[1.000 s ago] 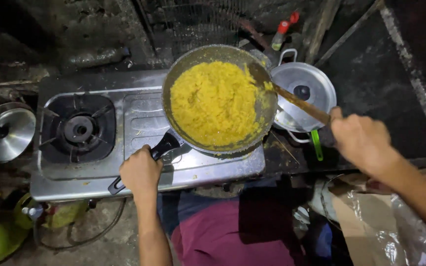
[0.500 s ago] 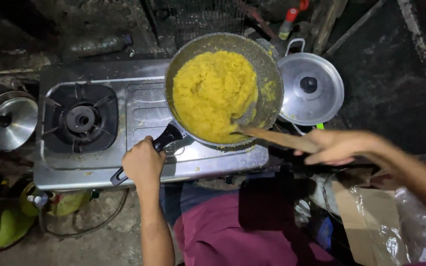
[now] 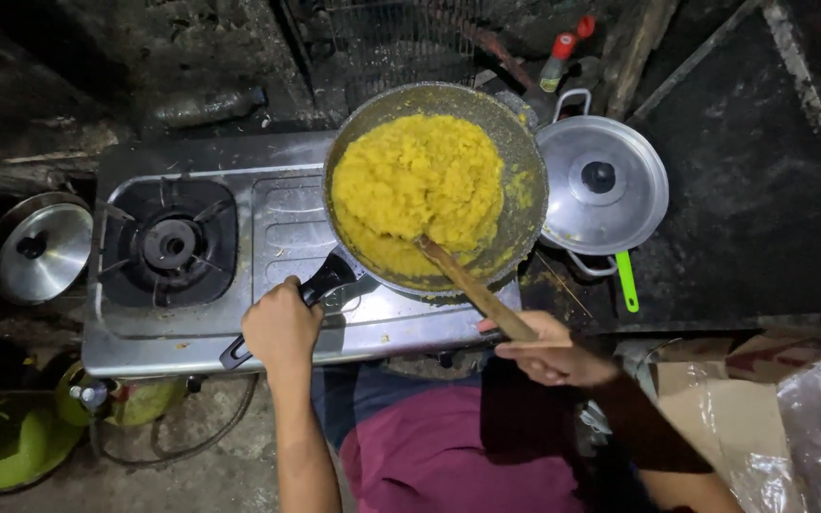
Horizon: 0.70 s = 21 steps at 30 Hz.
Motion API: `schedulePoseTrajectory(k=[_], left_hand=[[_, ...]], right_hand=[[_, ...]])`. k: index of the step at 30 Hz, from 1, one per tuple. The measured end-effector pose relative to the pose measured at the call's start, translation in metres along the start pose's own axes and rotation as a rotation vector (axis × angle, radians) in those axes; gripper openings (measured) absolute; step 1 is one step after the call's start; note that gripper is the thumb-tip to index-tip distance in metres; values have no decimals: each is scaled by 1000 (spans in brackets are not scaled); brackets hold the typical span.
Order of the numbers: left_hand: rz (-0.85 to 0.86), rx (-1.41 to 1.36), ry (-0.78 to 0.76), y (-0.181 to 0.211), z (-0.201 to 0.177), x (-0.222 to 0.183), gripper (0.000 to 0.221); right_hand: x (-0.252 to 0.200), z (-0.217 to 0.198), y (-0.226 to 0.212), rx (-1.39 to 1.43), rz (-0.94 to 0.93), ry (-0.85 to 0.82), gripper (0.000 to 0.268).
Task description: Stirring a thick yellow mixture in a pan on a gas stove using a wooden spatula.
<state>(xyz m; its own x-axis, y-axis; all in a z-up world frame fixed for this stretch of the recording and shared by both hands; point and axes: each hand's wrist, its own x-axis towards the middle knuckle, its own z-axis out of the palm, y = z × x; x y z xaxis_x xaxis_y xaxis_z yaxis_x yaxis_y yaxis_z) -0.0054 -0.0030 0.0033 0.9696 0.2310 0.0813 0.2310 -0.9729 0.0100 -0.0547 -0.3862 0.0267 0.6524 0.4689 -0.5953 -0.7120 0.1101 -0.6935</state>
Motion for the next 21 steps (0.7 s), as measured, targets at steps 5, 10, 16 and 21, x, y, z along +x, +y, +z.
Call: schedulePoseTrajectory(k=[5, 10, 16, 21], left_hand=[[-8, 7, -29, 0, -4, -1, 25], [5, 24, -98, -6, 9, 5, 22], [15, 23, -75, -5, 6, 5, 21], [10, 47, -95, -6, 6, 2, 25]], right_hand=[[8, 2, 35, 287, 60, -108, 53], [28, 0, 101, 794, -5, -630, 58], [11, 24, 112, 798, -271, -502, 51], [-20, -45, 58, -274, -141, 60, 61]])
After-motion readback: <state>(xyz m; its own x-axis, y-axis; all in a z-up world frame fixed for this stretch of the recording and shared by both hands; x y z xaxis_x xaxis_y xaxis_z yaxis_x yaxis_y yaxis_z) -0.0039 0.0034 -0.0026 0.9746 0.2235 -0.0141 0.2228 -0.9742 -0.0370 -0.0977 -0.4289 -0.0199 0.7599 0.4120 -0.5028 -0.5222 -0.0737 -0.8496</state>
